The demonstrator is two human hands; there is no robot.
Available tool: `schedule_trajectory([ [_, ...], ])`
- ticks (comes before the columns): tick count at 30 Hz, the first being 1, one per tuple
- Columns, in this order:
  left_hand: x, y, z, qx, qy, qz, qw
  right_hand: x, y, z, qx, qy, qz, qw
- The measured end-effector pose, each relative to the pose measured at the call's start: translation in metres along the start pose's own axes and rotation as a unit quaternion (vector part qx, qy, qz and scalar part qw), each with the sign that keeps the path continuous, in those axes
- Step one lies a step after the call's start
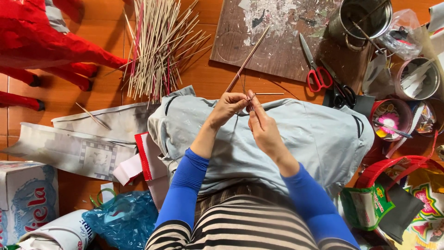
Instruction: Shaving thin wooden sticks with a knife.
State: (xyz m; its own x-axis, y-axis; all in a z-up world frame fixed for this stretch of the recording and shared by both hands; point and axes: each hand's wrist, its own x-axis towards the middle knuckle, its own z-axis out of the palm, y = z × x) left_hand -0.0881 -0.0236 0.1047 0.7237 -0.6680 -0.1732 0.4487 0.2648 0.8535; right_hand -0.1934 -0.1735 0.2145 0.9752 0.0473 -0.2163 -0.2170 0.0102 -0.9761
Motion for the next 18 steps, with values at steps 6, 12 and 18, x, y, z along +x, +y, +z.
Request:
schedule_trajectory([
  [6,-0.006,0.010,-0.003,0.023,-0.029,0.019,0.999,0.004,-0.015,-0.012,0.248,-0.062,0.135,0.957],
  [12,-0.004,-0.013,-0.012,0.018,0.018,-0.001,1.000,0.007,0.013,-0.006,0.190,-0.052,0.111,0.974],
  [18,-0.003,-0.022,-0.022,0.050,0.010,-0.018,0.999,0.014,0.024,-0.004,0.129,-0.027,0.099,0.986],
])
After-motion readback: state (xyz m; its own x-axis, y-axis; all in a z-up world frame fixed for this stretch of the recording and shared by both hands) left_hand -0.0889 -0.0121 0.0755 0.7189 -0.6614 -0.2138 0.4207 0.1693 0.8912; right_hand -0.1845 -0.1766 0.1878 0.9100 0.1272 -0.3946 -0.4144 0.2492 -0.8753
